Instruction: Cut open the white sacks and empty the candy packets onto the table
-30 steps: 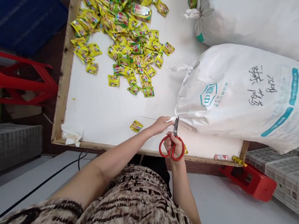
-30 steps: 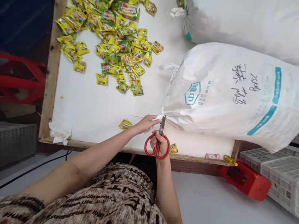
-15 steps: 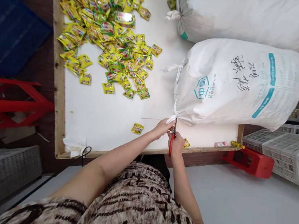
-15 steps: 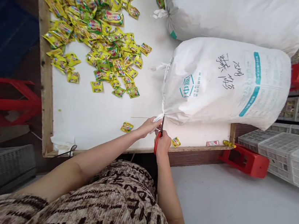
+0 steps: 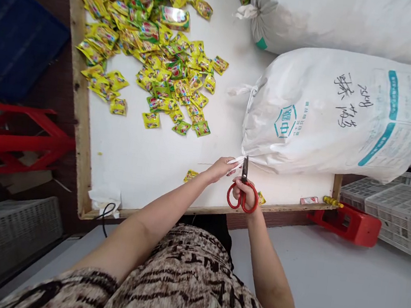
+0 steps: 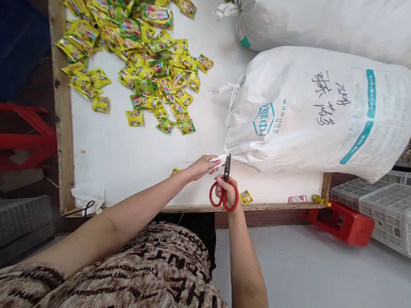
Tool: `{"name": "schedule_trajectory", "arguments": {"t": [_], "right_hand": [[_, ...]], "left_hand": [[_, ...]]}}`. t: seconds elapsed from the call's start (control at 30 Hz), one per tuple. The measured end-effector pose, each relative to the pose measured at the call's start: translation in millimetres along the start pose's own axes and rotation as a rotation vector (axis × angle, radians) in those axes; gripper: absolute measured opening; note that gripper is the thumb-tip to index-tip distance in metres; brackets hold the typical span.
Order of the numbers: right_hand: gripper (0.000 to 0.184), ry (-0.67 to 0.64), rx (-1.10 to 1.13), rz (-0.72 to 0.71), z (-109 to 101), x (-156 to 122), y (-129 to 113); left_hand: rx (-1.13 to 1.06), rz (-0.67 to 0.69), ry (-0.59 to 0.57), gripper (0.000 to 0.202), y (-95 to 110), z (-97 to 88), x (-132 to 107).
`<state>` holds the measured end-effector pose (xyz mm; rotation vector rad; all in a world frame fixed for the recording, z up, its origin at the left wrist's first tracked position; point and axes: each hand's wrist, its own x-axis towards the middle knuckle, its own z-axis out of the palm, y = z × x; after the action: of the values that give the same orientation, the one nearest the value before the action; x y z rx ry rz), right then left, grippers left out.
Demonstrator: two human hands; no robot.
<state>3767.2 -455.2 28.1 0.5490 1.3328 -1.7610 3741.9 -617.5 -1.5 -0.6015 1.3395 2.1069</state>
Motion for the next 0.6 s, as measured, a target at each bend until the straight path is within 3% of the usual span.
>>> {"name": "schedule_trajectory", "arguments": {"t": [0.13,0.2,0.3,0.37,0.43,0.53,0.6], "right_hand": [[0.031,-0.008,0.253,0.001,33.6,-17.0,5.9],[0.031,0.027,0.302,0.011,50.4,-46.4,19.2],[0.032,0.134,0.116,0.065,59.6,-102.6,43.8],[0.034,0.268,-0.035,0.072,50.0,-129.7,51.9],[0.038,0.379,-0.130,0.034,31.0,-138.5,49.1],[0.043,0.435,-0.205,-0.090,3.5,-124.1,34.5],[0.042,0.437,-0.251,-0.168,-5.0,-110.5,29.1]], "left_hand": [[0.061,0.010,-0.030,0.035,-4.1,-3.6,-1.3],[0.104,0.005,-0.023,0.035,-8.5,-9.1,-0.9],[0.185,-0.038,-0.027,0.035,-14.2,-18.7,2.1],[0.243,-0.054,-0.048,0.035,-13.2,-22.8,5.8],[0.315,0.011,-0.013,0.034,-6.8,-22.2,10.7],[0.433,0.167,0.158,0.035,8.4,-11.2,20.2],[0.522,0.189,0.242,0.030,16.5,-0.7,27.6]]}}
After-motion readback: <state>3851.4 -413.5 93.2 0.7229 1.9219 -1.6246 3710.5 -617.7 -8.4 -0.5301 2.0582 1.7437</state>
